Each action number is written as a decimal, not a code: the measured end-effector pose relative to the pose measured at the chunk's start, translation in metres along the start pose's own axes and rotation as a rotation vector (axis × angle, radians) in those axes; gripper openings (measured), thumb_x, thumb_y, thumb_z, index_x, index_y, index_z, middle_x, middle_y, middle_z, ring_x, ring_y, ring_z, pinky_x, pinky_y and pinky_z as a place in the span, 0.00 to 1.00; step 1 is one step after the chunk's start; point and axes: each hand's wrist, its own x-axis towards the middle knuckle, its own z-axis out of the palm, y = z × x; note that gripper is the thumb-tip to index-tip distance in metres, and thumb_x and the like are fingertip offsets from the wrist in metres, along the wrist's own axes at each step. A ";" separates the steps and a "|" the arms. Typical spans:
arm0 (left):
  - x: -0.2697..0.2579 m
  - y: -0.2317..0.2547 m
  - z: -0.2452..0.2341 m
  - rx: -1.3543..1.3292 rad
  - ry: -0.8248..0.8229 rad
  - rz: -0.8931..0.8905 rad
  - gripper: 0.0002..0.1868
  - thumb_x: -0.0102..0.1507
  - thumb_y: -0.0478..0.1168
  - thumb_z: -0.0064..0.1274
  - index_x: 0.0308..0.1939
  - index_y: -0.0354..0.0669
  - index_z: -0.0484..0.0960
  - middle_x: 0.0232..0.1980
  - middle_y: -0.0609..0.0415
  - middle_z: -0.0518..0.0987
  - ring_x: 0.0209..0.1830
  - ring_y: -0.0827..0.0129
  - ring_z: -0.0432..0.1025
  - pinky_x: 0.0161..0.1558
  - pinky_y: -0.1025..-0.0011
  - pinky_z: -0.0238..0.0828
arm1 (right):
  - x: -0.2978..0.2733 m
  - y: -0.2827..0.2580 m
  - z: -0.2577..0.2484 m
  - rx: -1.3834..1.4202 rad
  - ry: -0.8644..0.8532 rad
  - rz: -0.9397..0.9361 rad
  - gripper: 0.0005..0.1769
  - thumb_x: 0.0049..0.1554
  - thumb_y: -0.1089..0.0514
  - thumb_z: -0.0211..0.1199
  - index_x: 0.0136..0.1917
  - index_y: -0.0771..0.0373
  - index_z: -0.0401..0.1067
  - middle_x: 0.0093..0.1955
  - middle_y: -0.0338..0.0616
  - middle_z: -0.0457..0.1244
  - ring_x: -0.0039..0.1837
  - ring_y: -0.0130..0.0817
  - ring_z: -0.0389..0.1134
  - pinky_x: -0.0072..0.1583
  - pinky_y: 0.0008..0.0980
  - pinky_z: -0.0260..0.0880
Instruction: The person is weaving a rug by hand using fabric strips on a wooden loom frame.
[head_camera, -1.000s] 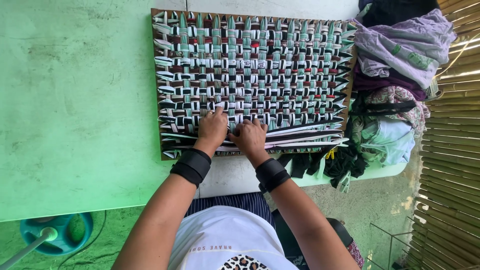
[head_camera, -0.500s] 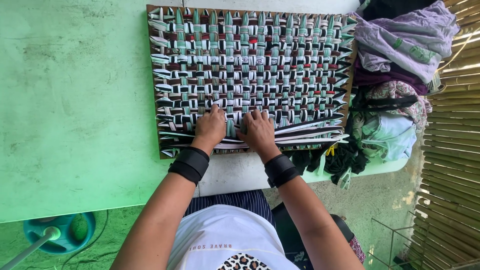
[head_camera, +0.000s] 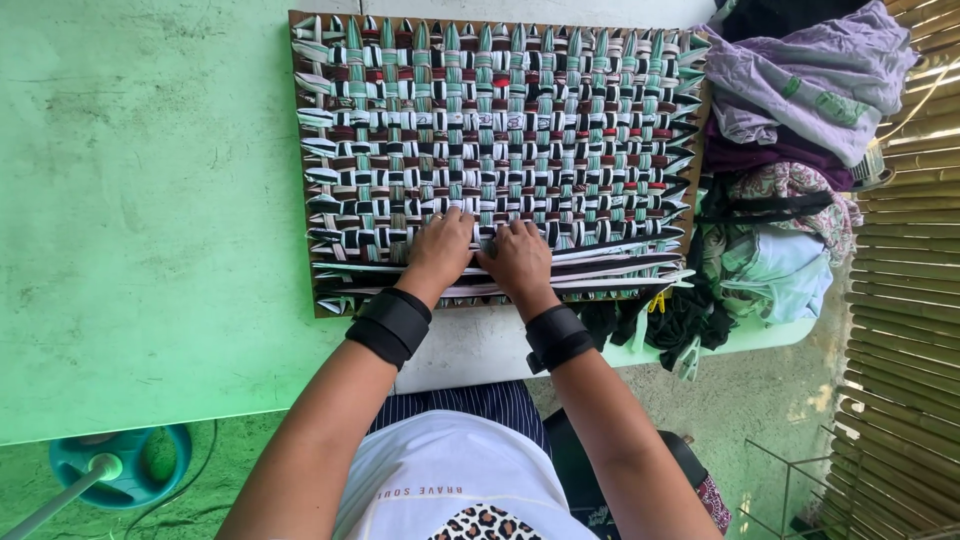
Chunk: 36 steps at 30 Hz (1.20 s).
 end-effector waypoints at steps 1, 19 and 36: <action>0.003 -0.002 0.012 -0.003 0.000 0.002 0.27 0.51 0.43 0.67 0.51 0.35 0.79 0.54 0.43 0.75 0.52 0.50 0.76 0.47 0.59 0.78 | -0.004 -0.007 -0.011 -0.003 0.000 0.002 0.25 0.50 0.38 0.73 0.46 0.61 0.76 0.51 0.44 0.65 0.59 0.44 0.65 0.60 0.42 0.68; 0.009 0.006 0.032 0.189 -0.044 0.032 0.08 0.67 0.35 0.50 0.49 0.35 0.73 0.52 0.42 0.74 0.51 0.45 0.78 0.36 0.63 0.83 | -0.013 0.028 -0.013 0.188 -0.046 -0.002 0.12 0.55 0.50 0.71 0.44 0.57 0.74 0.47 0.42 0.66 0.53 0.42 0.67 0.54 0.41 0.71; 0.014 0.036 0.023 -0.038 0.024 0.136 0.09 0.65 0.34 0.51 0.49 0.42 0.81 0.51 0.46 0.75 0.46 0.51 0.76 0.50 0.52 0.76 | -0.015 0.020 -0.028 0.063 -0.089 0.240 0.24 0.50 0.40 0.73 0.40 0.62 0.73 0.43 0.48 0.69 0.48 0.47 0.73 0.49 0.45 0.73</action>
